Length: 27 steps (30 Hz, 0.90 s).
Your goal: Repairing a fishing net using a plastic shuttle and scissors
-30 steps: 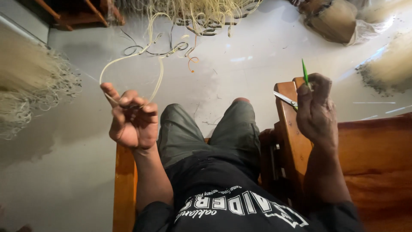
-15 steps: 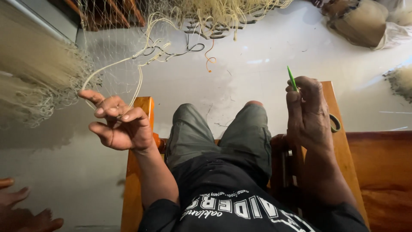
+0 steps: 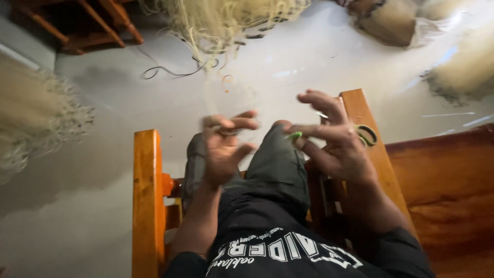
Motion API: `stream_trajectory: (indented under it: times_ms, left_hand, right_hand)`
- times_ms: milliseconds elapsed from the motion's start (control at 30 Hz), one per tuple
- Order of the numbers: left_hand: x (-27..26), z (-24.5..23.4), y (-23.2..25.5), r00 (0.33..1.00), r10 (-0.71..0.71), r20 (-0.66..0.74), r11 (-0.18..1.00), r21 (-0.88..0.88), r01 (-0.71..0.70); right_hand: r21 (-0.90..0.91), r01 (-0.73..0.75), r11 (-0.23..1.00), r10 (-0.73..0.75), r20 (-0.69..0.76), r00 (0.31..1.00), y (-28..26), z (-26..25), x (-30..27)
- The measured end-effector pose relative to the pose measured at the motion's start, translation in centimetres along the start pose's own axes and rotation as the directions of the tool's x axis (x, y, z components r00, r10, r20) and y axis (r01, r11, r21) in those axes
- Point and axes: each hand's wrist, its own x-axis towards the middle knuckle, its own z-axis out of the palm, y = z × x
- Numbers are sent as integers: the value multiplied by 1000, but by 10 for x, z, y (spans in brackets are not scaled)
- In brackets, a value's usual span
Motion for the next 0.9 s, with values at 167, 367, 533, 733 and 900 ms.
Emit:
stream_trajectory:
  times_ms: [167, 367, 533, 733, 900]
  left_hand:
    - [7, 66, -41, 989, 116, 92, 983, -154, -101]
    - [8, 80, -27, 1000, 22, -1, 960, 280, -21]
    - [0, 36, -18, 1000, 6, 19, 963, 269, -11]
    - [-6, 13, -18, 982, -3, -191, 1000, -11, 1]
    - [-13, -6, -26, 980, 28, -196, 994, -95, -47]
  right_hand:
    - [351, -43, 935, 75, -77, 994, -9, 9, -3]
    - [412, -1, 911, 149, -328, 933, 13, -8, -20]
    - [524, 75, 848, 263, -539, 800, 9, -32, -22]
    - [526, 201, 826, 211, -620, 755, 15, -40, -31]
    - [576, 249, 778, 215, -618, 756, 19, -31, -20]
